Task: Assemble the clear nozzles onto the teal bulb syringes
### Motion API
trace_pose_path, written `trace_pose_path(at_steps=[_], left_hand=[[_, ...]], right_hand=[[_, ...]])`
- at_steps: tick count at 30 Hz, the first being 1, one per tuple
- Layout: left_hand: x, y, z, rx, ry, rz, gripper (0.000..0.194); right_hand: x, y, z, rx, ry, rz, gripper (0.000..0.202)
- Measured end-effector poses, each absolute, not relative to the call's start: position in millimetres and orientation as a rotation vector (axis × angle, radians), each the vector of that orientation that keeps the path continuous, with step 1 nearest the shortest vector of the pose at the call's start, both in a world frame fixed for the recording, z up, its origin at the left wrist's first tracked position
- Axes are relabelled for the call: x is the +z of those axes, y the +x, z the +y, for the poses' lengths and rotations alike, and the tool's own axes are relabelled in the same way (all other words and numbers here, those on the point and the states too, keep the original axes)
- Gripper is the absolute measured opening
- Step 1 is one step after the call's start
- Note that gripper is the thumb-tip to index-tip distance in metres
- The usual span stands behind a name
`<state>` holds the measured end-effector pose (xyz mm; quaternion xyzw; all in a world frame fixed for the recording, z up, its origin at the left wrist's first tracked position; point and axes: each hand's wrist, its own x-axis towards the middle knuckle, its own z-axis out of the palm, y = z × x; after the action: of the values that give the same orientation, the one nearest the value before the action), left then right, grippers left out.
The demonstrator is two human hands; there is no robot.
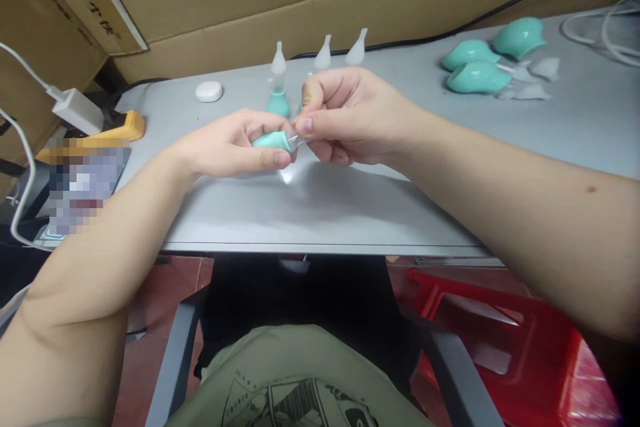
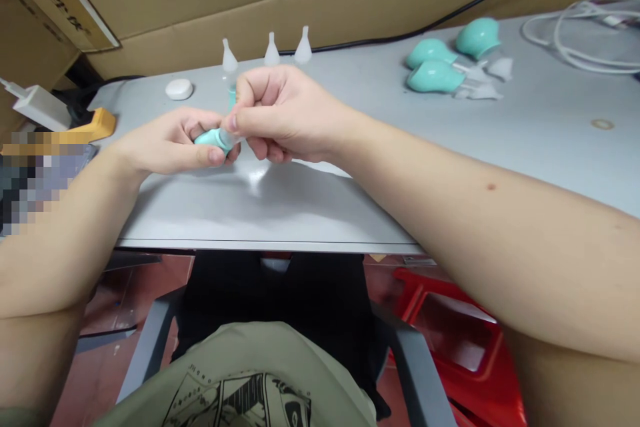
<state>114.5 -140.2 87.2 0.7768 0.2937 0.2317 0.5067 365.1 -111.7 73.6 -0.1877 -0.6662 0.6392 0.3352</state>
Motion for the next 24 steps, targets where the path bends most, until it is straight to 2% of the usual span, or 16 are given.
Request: trace_pose_path(at_steps=[8,10,15,24], left_hand=[[91.0,109.7,-138.5,0.491,1.904,0.803,0.067],[89.1,109.6,-138.2,0.490,1.979,0.860,0.062],[86.0,117.7,-142.2,0.542,2.254,0.984,0.034],[96.2,109.4,-145.7,0.441,2.141,0.927,0.026]], right_hand=[[72.6,365.0,-116.1,1.631,-0.476,-1.756,0.047],[69.7,366.5,-113.6,1.524,-0.500,-1.820,0.047],[61.7,368.9,-102.7,1.399,-0.593,-1.929,0.052],[66.1,366.9,-106.2,1.635,-0.512,-1.862,0.053]])
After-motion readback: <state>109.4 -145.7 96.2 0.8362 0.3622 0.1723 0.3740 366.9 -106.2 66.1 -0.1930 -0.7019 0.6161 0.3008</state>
